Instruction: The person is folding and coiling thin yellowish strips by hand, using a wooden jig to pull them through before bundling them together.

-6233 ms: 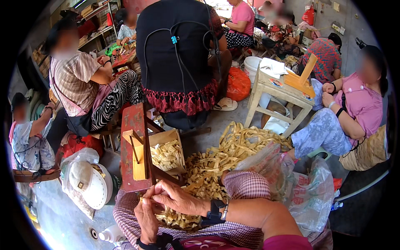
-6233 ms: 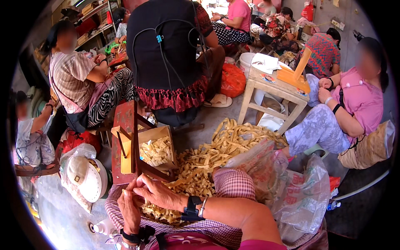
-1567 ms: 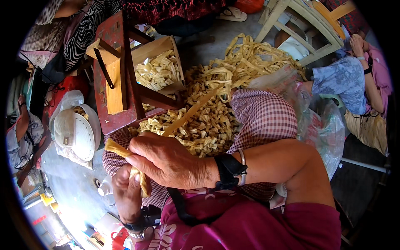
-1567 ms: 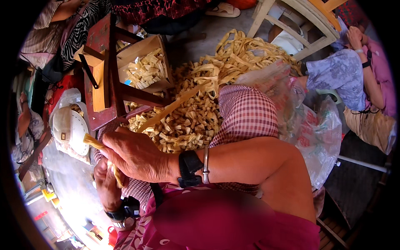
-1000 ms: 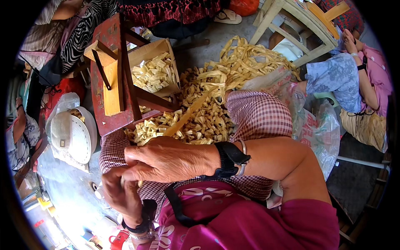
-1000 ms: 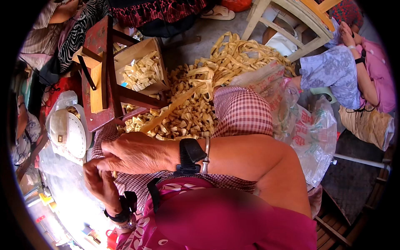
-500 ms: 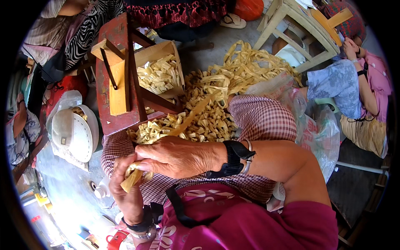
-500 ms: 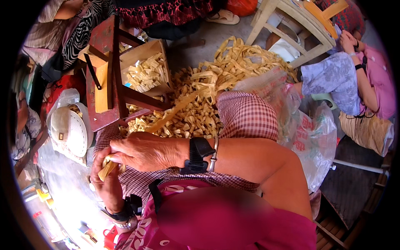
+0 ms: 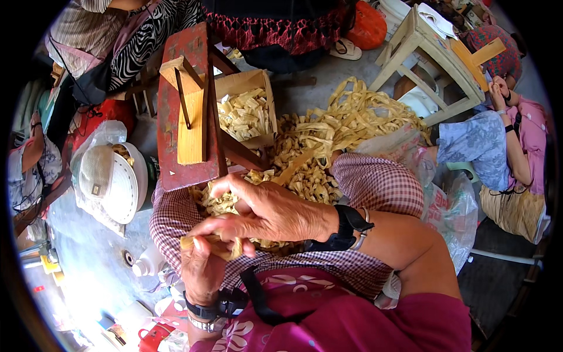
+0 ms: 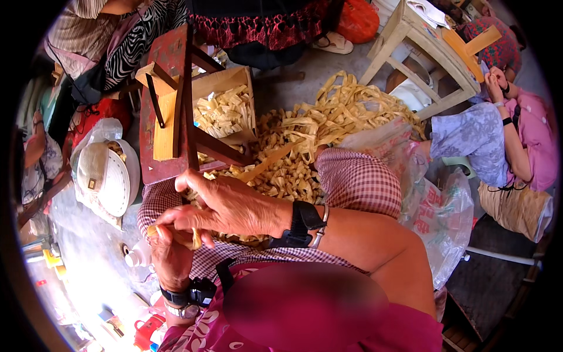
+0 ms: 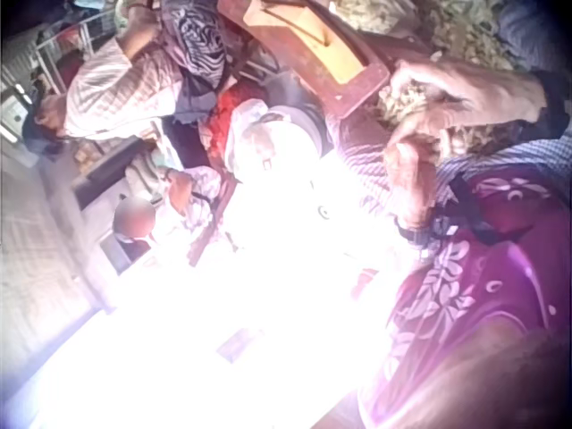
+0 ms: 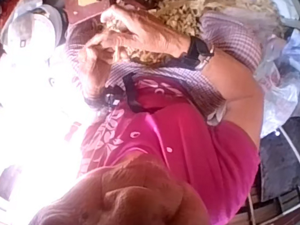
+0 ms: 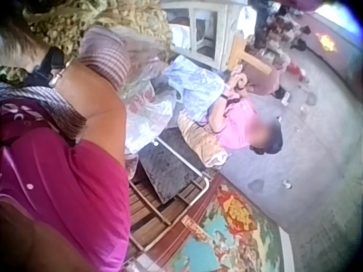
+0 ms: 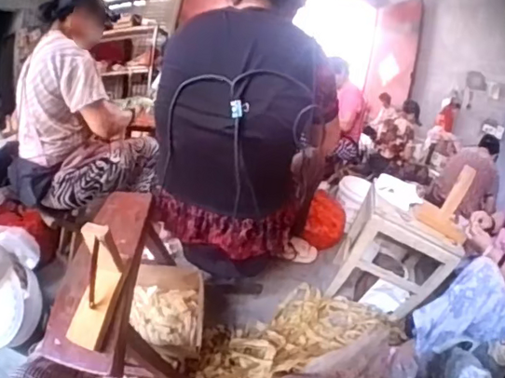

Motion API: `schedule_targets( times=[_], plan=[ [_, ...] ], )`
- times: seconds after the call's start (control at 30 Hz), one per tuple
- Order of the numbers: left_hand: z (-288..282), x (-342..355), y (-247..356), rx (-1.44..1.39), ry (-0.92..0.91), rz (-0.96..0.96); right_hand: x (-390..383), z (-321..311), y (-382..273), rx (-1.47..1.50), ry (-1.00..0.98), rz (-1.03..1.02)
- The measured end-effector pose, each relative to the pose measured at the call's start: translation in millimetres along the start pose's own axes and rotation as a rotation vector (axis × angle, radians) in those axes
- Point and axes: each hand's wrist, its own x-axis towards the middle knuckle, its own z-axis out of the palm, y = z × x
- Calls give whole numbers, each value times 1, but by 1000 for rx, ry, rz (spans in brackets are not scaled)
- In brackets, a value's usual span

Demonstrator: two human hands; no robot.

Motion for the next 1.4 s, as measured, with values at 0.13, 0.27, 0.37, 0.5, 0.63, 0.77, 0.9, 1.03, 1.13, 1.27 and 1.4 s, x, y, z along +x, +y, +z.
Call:
schedule_targets(
  times=[0.13,0.27,0.37,0.5,0.63,0.77,0.9,1.03,1.13,1.27,1.4],
  plan=[
    [-5,3,4,-285,116,-26,2,-8,20,-202,114,-109],
    [-24,-4,34,-494,258,54,-6,-28,29,-225,208,-87],
    [-32,-5,38,-312,234,94,-3,-23,27,-245,198,-32],
    [-24,8,32,65,336,82,3,-18,29,-192,203,38],
    [-26,11,29,178,373,-132,6,-22,33,-154,224,64],
    [-26,12,32,56,328,-127,7,-16,29,26,74,263],
    [-15,21,30,185,371,-120,10,-10,22,46,-92,325],
    [-30,20,27,-38,309,-35,18,-1,15,-113,-63,17],
    [-36,18,44,-84,329,-6,18,-6,3,-177,-57,-16],
    [-23,48,64,30,342,56,35,-31,-9,-277,26,-21],
    [-23,100,81,86,165,114,65,-63,-22,-417,208,-123]
  ],
)
